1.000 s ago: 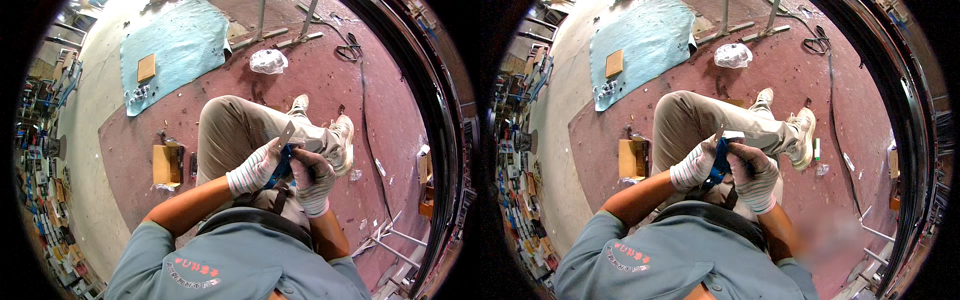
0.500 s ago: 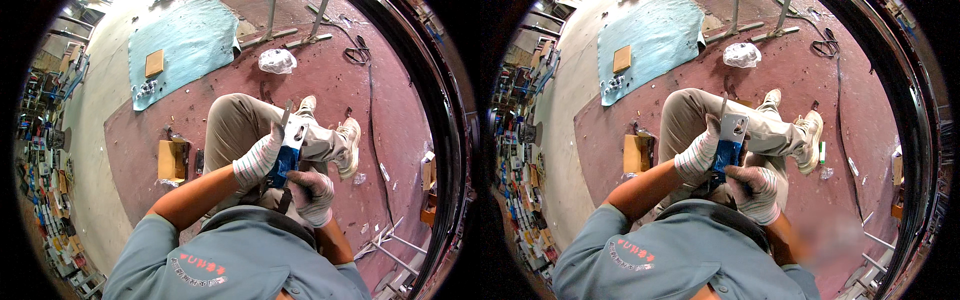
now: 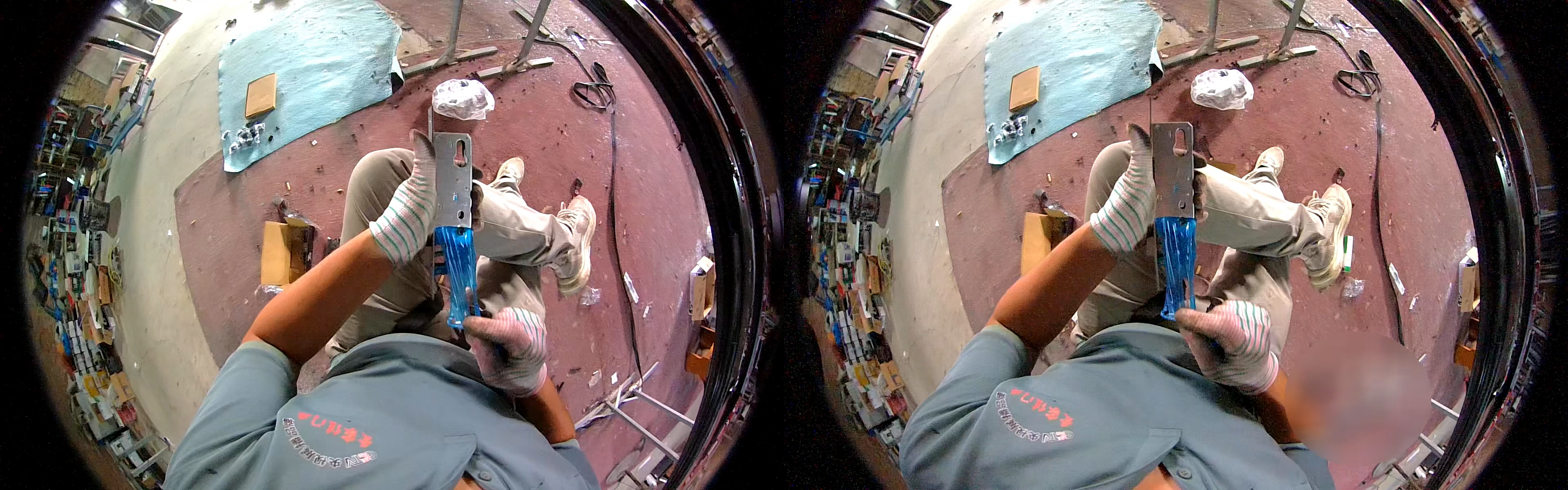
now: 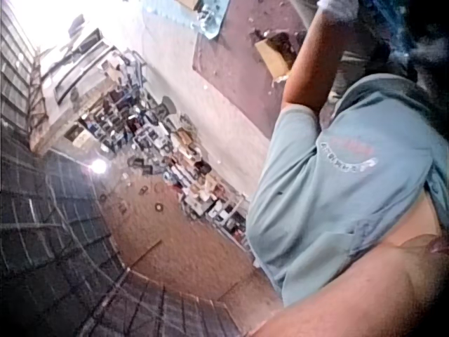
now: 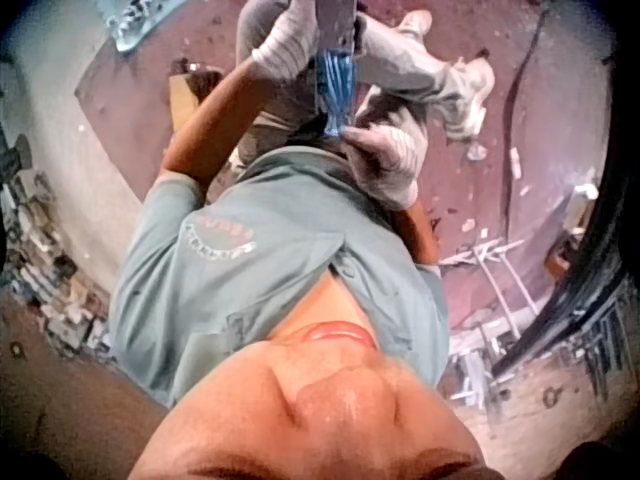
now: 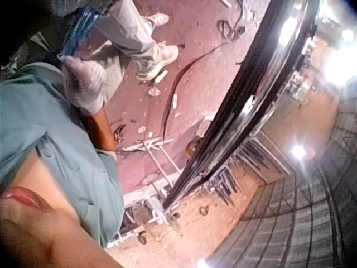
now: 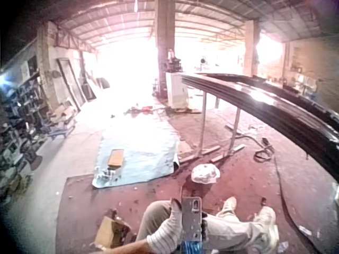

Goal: The person unpacks a box containing hardware parts, removes protective foam, and uses a utility knife to open packaging. They then handle a metal frame and a white plastic component, assembling parts together while sitting on the floor.

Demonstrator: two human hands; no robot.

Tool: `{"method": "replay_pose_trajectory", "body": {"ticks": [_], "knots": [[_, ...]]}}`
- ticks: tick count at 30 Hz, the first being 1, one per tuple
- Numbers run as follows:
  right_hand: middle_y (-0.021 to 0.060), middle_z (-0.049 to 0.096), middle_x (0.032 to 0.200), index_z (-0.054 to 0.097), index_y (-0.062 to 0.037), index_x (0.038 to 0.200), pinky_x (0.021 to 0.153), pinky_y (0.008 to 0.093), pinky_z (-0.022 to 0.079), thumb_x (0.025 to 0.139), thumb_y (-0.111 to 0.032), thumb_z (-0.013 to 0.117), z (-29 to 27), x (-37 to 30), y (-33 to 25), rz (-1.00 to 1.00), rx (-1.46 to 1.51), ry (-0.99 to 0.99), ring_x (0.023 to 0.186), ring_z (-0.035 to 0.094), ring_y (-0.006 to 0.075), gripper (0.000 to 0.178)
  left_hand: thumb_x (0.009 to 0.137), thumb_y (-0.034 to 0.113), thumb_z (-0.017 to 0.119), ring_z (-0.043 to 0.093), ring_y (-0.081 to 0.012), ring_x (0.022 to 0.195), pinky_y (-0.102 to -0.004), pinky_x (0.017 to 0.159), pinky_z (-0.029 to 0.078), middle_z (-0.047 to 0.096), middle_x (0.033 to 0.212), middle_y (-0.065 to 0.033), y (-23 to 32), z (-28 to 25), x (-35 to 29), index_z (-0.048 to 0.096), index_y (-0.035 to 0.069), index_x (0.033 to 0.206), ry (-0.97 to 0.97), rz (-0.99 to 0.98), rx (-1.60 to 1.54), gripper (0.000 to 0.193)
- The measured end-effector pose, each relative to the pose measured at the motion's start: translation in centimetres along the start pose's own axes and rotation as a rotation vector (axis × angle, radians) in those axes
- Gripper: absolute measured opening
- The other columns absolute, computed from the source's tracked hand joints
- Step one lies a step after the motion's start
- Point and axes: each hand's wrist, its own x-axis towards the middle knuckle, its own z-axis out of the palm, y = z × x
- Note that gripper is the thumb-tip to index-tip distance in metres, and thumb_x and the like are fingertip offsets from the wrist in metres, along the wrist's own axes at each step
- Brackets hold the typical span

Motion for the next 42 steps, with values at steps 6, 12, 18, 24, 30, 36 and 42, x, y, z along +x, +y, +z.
{"method": "replay_pose_trajectory", "body": {"ticks": [6,12,18,24,30,36,42], "knots": [[0.0058,0.048,0.053,0.070,-0.0153,0.098,0.043,0.0369,0.035,0.066,-0.001,0.076,-1.1,-1.1,-0.5,0.009,-0.042,-0.059,0.044,0.049,0.0253,0.036,0.068,0.094,0.038,0.065,-0.0247,0.065,-0.0431,0.060,0.057,0.064,0.079,-0.0095,1.6,0.2,0.1,0.059,0.007,0.100,0.128,0.116,-0.012,0.096],[0.0046,0.045,0.052,0.071,-0.0173,0.103,0.042,0.0378,0.033,0.065,-0.004,0.077,-1.6,-2.4,-1.2,-0.023,-0.057,-0.079,0.043,0.046,0.0238,0.041,0.071,0.092,0.038,0.067,-0.0251,0.070,-0.0440,0.063,0.059,0.065,0.085,-0.0106,3.2,-0.9,0.6,0.059,0.005,0.105,0.184,0.188,-0.035,0.095],[0.0024,0.044,0.048,0.069,-0.0192,0.110,0.039,0.0398,0.030,0.065,-0.008,0.079,-1.5,-0.7,-2.3,-0.134,0.040,-0.245,0.040,0.045,0.0247,0.047,0.074,0.088,0.042,0.067,-0.0242,0.069,-0.0431,0.065,0.059,0.066,0.081,-0.0096,2.8,-0.3,-0.2,0.060,0.005,0.107,0.145,0.285,-0.116,0.091],[0.0048,0.046,0.051,0.070,-0.0199,0.107,0.042,0.0408,0.031,0.069,-0.014,0.077,-1.5,0.4,-3.2,-0.131,0.121,-0.390,0.043,0.045,0.0269,0.038,0.068,0.091,0.045,0.065,-0.0260,0.072,-0.0417,0.068,0.056,0.065,0.080,-0.0094,2.1,0.7,-0.3,0.059,0.004,0.108,0.233,0.382,-0.073,0.097],[0.0061,0.048,0.054,0.073,-0.0085,0.091,0.045,0.0374,0.032,0.066,-0.009,0.076,-2.9,-0.3,-3.0,-0.059,0.362,-0.068,0.047,0.048,0.0241,0.025,0.071,0.094,0.036,0.064,-0.0263,0.071,-0.0422,0.065,0.056,0.065,0.080,-0.0096,1.9,-1.1,0.3,0.061,0.007,0.102,0.319,0.375,-0.100,0.095],[0.0091,0.059,0.080,0.062,-0.0008,0.098,0.055,0.0296,0.043,0.094,-0.015,0.056,-3.7,-2.5,-0.7,0.186,-0.428,0.658,0.065,0.055,0.0158,0.016,0.087,0.079,0.034,0.066,-0.0290,0.073,-0.0460,0.067,0.058,0.065,0.084,-0.0123,1.8,-2.6,-0.5,0.057,0.006,0.104,0.275,0.273,-0.241,0.078],[0.0180,0.067,0.097,0.064,0.0037,0.104,0.072,0.0415,0.052,0.099,-0.041,0.056,-13.0,-9.1,9.3,0.563,-0.943,0.847,0.084,0.066,0.0306,0.046,0.099,0.060,0.034,0.064,-0.0218,0.079,-0.0354,0.073,0.056,0.063,0.092,-0.0089,0.8,-4.6,0.5,0.055,0.005,0.116,0.190,0.354,-0.036,0.062]]}}
